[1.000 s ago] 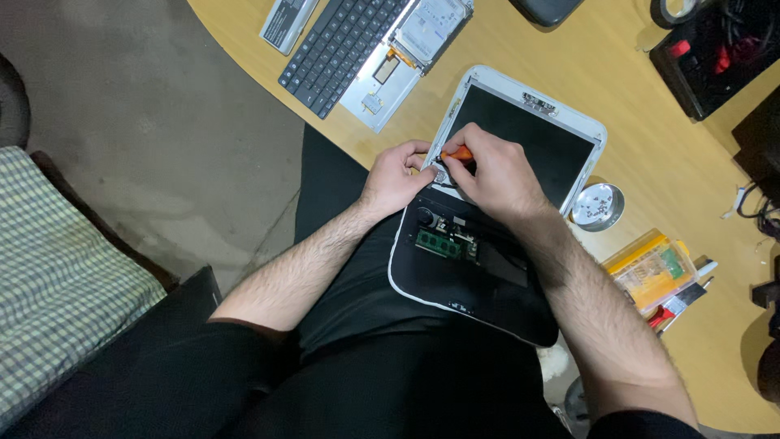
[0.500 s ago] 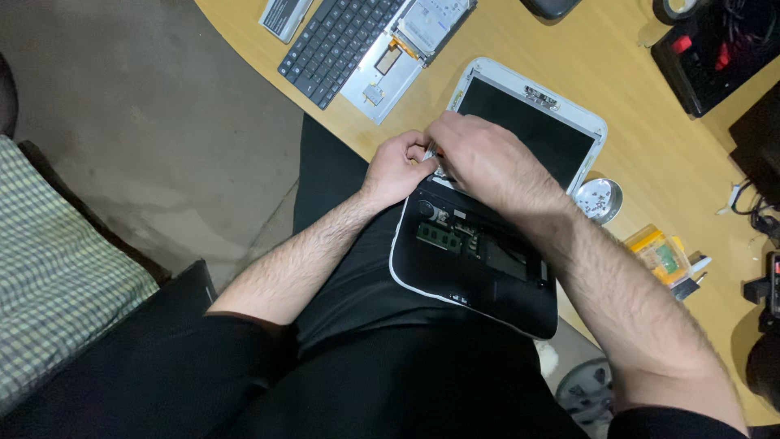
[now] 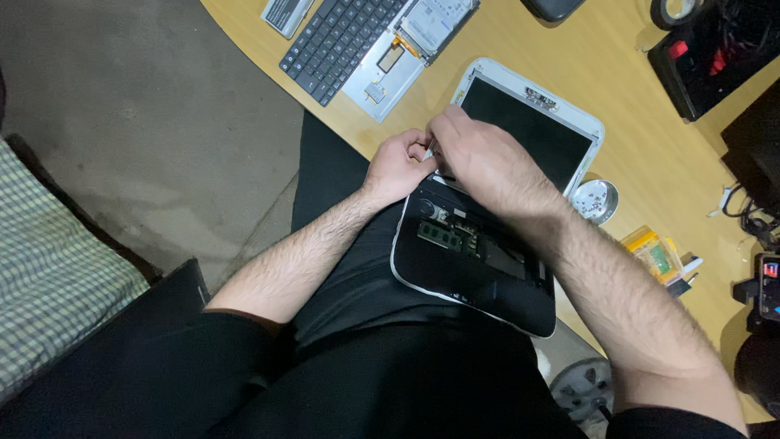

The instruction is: The person uses a screwdriver to remove screws from the bezel of a laptop screen. They then detach the bezel and set it aside, exposing the screen and internal components.

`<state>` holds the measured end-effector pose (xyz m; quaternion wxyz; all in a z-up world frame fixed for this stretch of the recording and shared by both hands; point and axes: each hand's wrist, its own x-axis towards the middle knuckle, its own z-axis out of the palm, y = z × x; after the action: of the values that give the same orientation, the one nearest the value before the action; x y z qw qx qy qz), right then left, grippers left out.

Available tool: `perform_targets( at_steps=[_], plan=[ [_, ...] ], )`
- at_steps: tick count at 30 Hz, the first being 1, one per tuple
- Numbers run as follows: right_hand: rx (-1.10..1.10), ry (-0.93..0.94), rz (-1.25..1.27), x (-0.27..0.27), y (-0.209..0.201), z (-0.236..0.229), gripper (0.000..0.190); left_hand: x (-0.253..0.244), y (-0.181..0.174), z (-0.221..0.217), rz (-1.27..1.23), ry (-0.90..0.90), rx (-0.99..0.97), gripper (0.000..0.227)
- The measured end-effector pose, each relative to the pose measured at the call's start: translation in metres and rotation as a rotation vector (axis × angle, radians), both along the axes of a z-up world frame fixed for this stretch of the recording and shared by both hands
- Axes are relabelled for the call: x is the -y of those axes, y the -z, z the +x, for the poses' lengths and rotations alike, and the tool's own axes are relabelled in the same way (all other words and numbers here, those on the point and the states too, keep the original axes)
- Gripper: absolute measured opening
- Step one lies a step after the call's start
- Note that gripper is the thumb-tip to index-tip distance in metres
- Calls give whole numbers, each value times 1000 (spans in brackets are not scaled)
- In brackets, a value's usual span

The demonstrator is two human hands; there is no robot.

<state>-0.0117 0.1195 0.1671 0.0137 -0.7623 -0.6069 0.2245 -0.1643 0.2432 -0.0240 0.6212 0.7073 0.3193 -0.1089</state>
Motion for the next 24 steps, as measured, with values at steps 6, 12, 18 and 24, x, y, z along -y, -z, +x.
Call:
perform_targets(
  at_steps=[6, 12, 18, 24],
  plan=[
    [57, 78, 3, 4, -12, -7, 22, 3, 6, 1, -50, -32, -23, 39],
    [-258, 199, -21, -2, -10, -8, 24, 5, 30, 2, -52, -41, -26, 34],
    [-100, 121, -52, -4, -19, -3, 26, 3, 5, 3, -53, -39, -54, 38],
    [-111, 244, -61, -13, -29, -9, 30, 3, 18, 3, -66, -41, -27, 34]
  ],
)
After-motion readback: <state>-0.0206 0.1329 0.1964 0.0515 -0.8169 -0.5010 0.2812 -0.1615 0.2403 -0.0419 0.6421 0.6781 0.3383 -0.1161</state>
